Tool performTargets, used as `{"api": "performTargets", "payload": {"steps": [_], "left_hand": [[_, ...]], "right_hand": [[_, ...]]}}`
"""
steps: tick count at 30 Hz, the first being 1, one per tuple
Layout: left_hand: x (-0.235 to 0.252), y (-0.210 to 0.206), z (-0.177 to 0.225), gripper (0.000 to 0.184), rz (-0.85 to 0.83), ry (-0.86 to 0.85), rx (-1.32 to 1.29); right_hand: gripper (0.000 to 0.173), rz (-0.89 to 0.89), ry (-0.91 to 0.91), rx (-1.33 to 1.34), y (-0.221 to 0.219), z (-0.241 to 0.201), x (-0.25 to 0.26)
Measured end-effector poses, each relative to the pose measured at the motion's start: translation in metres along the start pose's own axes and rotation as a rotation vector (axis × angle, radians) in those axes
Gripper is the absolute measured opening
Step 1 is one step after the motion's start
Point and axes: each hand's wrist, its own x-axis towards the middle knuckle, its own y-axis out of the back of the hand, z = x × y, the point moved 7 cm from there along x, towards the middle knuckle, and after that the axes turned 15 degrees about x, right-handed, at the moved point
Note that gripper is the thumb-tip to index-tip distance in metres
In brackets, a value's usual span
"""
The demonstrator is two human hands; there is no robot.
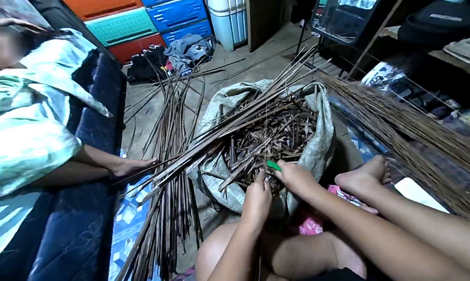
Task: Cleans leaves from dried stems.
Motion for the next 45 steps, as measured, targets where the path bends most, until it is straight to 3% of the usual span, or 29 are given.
{"api": "performTargets", "payload": {"steps": [3,8,11,15,21,26,30,32,34,40,42,45], "left_hand": [[0.001,-0.002,-0.003,0.047,0.0,0.005,-0.047],[0.007,0.0,-0.009,0.043,0.007,0.01,-0.22],[0.004,-0.001,-0.007,0.035,-0.021,-0.02,-0.52],[0.002,-0.004,-0.005,0.035,-0.086,-0.051,-0.878],[-0.002,-0.004,-0.001,0.047,-0.18,-0.066,-1.081],[0.001,-0.01,0.003,0.047,-0.253,-0.097,-1.03],[-0.002,-0.011,0.006,0.041,-0.259,-0.114,-0.949],[-0.003,-0.01,0.004,0.029,-0.219,-0.077,-0.818],[-0.002,-0.01,0.003,0.031,-0.177,-0.067,-0.701],[0.006,-0.003,-0.004,0.04,-0.035,-0.023,-0.355],[0.005,-0.001,-0.006,0.035,-0.006,0.006,-0.227],[0.004,0.002,-0.005,0.043,0.026,0.02,-0.103]], "right_hand": [[0.041,0.049,-0.068,0.075,0.018,0.01,0.017],[0.036,-0.074,0.099,0.169,0.004,0.004,-0.011],[0.033,-0.119,0.178,0.164,-0.009,0.003,-0.028],[0.033,-0.037,0.237,0.064,-0.004,0.001,-0.024],[0.038,0.084,0.028,0.189,0.027,0.016,0.022],[0.035,0.011,0.207,0.738,0.032,0.001,0.029],[0.025,-0.011,0.13,0.971,0.032,-0.006,0.035],[0.028,0.097,0.103,0.914,0.04,0.0,0.044],[0.03,0.149,0.141,0.772,0.046,0.002,0.043],[0.034,-0.148,0.167,0.288,0.01,-0.008,-0.019],[0.034,-0.178,0.146,0.14,0.001,-0.011,-0.04],[0.035,-0.143,0.089,-0.023,-0.004,-0.016,-0.052]]}}
